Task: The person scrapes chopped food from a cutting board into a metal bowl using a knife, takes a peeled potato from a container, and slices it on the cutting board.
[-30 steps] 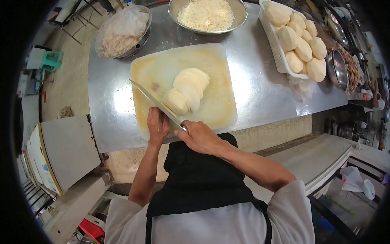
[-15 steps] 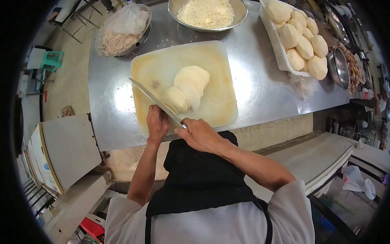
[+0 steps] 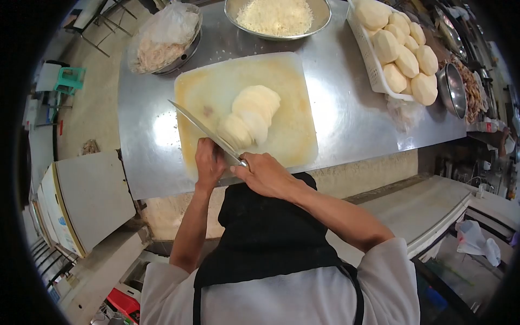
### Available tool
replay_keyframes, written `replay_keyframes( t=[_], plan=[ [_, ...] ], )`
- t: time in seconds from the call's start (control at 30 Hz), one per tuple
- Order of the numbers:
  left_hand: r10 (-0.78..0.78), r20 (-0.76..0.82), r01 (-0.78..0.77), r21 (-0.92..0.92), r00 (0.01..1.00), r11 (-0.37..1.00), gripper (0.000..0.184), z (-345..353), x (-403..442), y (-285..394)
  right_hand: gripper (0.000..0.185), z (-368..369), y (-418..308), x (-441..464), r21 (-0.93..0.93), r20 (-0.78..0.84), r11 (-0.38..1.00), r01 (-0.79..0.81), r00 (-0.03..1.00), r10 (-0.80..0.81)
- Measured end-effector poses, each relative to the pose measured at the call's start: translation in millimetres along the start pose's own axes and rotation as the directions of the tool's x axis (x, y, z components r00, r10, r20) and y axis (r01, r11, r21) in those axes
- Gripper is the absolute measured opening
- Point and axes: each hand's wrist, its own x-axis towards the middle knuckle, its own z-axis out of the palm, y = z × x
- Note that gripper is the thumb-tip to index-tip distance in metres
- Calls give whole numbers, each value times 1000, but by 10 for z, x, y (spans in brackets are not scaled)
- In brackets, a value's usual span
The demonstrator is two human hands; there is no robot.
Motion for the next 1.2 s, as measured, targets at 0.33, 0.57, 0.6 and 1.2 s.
replay_keyframes(
  t=[0.33,0.57,0.6,1.2],
  plan=[
    [25,-19,-24,18,1000,1000,20,-10,41,32,47,61,168,64,-56,-53,994,97,994,-100],
    [32,3,-32,49,999,998,22,-6,10,-11,42,-39,2,205,79,120,982,-170,980,160],
    [37,3,-38,63,999,997,21,-5,15,-1,42,-86,-27,125,104,111,979,-174,980,163],
    [-38,184,-8,242,982,970,78,428,509,442,58,-636,1381,73,-598,-577,795,-102,742,-340]
  ],
)
